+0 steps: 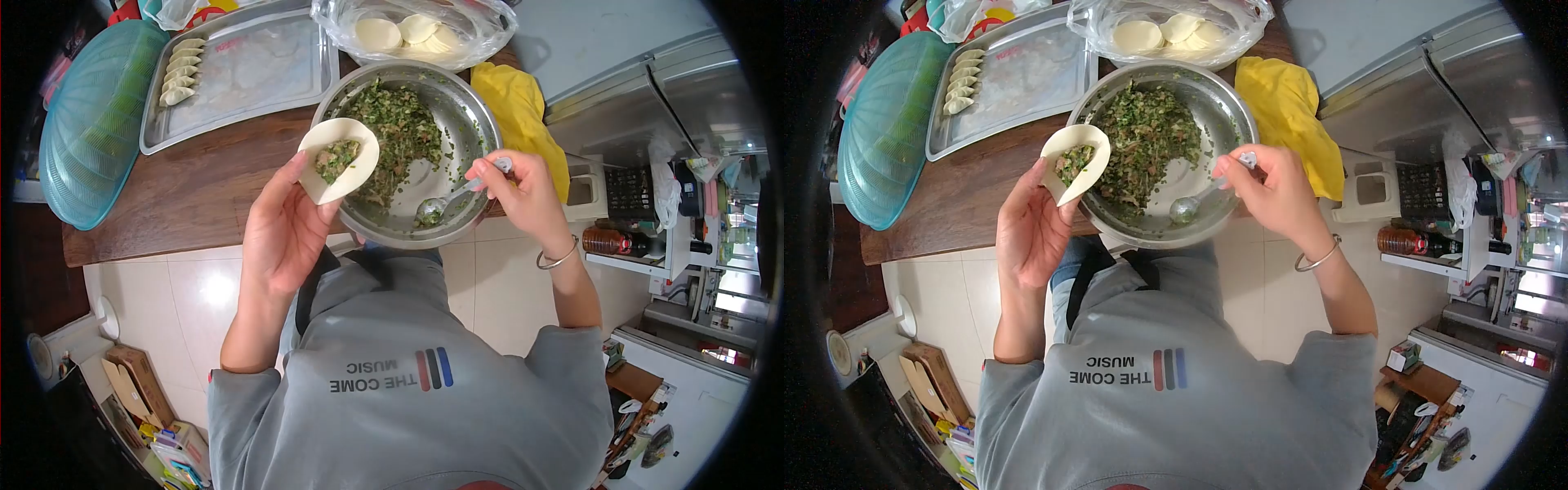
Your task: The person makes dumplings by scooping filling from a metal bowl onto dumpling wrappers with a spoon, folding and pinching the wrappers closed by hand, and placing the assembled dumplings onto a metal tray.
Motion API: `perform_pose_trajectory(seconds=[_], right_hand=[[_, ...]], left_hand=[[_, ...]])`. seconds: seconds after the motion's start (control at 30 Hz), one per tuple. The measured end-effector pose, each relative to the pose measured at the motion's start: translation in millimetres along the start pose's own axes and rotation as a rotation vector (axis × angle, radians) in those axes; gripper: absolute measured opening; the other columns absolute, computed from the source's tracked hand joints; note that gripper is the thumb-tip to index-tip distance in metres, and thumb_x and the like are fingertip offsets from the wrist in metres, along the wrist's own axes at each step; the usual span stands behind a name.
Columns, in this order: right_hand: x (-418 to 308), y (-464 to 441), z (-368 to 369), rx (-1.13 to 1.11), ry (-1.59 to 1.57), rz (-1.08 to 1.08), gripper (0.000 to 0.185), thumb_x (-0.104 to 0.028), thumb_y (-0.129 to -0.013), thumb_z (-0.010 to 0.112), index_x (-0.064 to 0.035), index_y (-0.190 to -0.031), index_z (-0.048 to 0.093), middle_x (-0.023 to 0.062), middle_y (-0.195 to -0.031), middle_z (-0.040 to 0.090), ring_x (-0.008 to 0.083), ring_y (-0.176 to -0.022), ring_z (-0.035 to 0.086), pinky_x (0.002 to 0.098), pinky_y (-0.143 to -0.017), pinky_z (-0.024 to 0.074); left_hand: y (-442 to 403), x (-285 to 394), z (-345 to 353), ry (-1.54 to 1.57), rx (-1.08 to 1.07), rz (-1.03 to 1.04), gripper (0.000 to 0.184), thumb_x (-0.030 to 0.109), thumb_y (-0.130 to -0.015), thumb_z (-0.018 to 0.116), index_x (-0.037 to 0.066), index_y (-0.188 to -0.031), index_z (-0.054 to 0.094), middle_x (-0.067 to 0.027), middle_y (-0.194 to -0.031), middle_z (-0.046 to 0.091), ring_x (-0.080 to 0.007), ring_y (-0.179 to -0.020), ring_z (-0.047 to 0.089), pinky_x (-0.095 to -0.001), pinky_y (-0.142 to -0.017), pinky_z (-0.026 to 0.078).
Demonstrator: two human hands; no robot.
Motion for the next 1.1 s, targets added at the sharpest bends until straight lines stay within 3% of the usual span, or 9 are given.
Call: perform_pose_trajectory(seconds=[0.37, 0.43, 0.5, 0.53, 0.67, 0.77, 0.9, 1.03, 1.1], right_hand=[[20.0, -38.2, -12.1, -0.034, -0.434, 0.246, 0.027, -0.026, -0.094, 0.065, 0.0000, -0.091, 0.071, 0.0033, -0.077, 0.068, 0.0039, -0.062, 0.053, 0.0185, -0.057, 0.0417], [23.4, -42.5, -17.6, 0.000, -0.546, 0.241, 0.027, -0.026, -0.094, 0.065, 0.0008, -0.093, 0.070, 0.0047, -0.078, 0.067, 0.0036, -0.063, 0.053, 0.0193, -0.057, 0.0411], [20.6, -44.2, -20.3, 0.010, -0.583, 0.223, 0.027, -0.025, -0.095, 0.065, 0.0013, -0.094, 0.070, 0.0051, -0.079, 0.067, 0.0040, -0.064, 0.053, 0.0197, -0.058, 0.0410], [18.6, -44.5, -20.3, 0.022, -0.623, 0.212, 0.026, -0.024, -0.095, 0.064, 0.0017, -0.094, 0.070, 0.0055, -0.080, 0.067, 0.0044, -0.064, 0.052, 0.0201, -0.059, 0.0410], [-4.2, -36.8, -13.9, 0.101, -0.739, 0.143, 0.024, -0.022, -0.096, 0.063, 0.0012, -0.096, 0.069, 0.0070, -0.087, 0.068, 0.0059, -0.067, 0.055, 0.0211, -0.060, 0.0423], [-18.6, -27.8, -6.3, 0.176, -0.841, 0.045, 0.023, -0.021, -0.098, 0.062, 0.0005, -0.099, 0.068, 0.0087, -0.095, 0.069, 0.0076, -0.070, 0.058, 0.0223, -0.062, 0.0440], [-28.4, -13.4, 2.5, 0.248, -0.789, -0.084, 0.023, -0.019, -0.100, 0.058, 0.0020, -0.102, 0.067, 0.0108, -0.099, 0.069, 0.0104, -0.073, 0.061, 0.0238, -0.065, 0.0473], [-48.5, 15.0, -8.5, 0.378, -0.345, -0.403, 0.020, -0.012, -0.097, 0.060, 0.0042, -0.105, 0.067, 0.0118, -0.102, 0.070, 0.0150, -0.076, 0.065, 0.0255, -0.067, 0.0506], [-99.2, 51.6, 12.3, 0.356, 0.246, -0.964, 0.023, -0.008, -0.089, 0.068, 0.0022, -0.109, 0.068, 0.0126, -0.103, 0.070, 0.0187, -0.079, 0.066, 0.0279, -0.069, 0.0530]], left_hand=[[2.8, 3.1, 5.5, -0.174, 0.036, 0.009, 0.043, 0.023, -0.102, 0.049, -0.007, -0.133, 0.046, -0.0170, -0.128, 0.059, -0.0256, -0.115, 0.062, -0.0351, -0.091, 0.056], [2.6, 1.3, 12.5, -0.200, -0.041, -0.011, 0.045, 0.025, -0.101, 0.051, -0.006, -0.133, 0.047, -0.0161, -0.127, 0.060, -0.0250, -0.112, 0.063, -0.0351, -0.087, 0.057], [2.2, 1.7, -2.1, -0.232, 0.125, 0.008, 0.046, 0.027, -0.101, 0.051, -0.005, -0.133, 0.047, -0.0155, -0.126, 0.060, -0.0242, -0.110, 0.064, -0.0385, -0.077, 0.059], [0.9, -3.7, 1.9, -0.171, -0.029, -0.051, 0.046, 0.028, -0.100, 0.053, -0.005, -0.132, 0.048, -0.0158, -0.126, 0.060, -0.0239, -0.108, 0.065, -0.0377, -0.079, 0.059], [-2.1, -19.1, 4.8, -0.201, 0.012, -0.110, 0.047, 0.029, -0.101, 0.051, -0.006, -0.133, 0.046, -0.0170, -0.127, 0.059, -0.0237, -0.111, 0.063, -0.0307, -0.095, 0.053], [-4.2, -28.0, 8.2, -0.104, 0.197, -0.089, 0.043, 0.026, -0.104, 0.044, -0.007, -0.132, 0.045, -0.0187, -0.121, 0.062, -0.0247, -0.105, 0.068, -0.0308, -0.078, 0.063], [-6.5, -36.0, 15.6, -0.045, 0.077, -0.138, 0.043, 0.028, -0.105, 0.041, -0.005, -0.132, 0.045, -0.0181, -0.124, 0.061, -0.0255, -0.110, 0.065, -0.0324, -0.088, 0.061], [-5.9, -31.4, 15.0, -0.068, 0.220, -0.083, 0.042, 0.028, -0.105, 0.041, -0.004, -0.130, 0.047, -0.0164, -0.121, 0.062, -0.0236, -0.103, 0.068, -0.0305, -0.081, 0.062], [-7.2, -28.8, 16.5, -0.058, 0.200, -0.077, 0.041, 0.028, -0.105, 0.041, -0.004, -0.129, 0.048, -0.0160, -0.120, 0.063, -0.0232, -0.102, 0.068, -0.0302, -0.081, 0.062]])
Point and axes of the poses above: each hand's wrist, its own y-axis away from the middle knuckle, its own z-axis out of the palm, x = y × z, the point moved 10 cm from there along -y, towards the middle knuckle
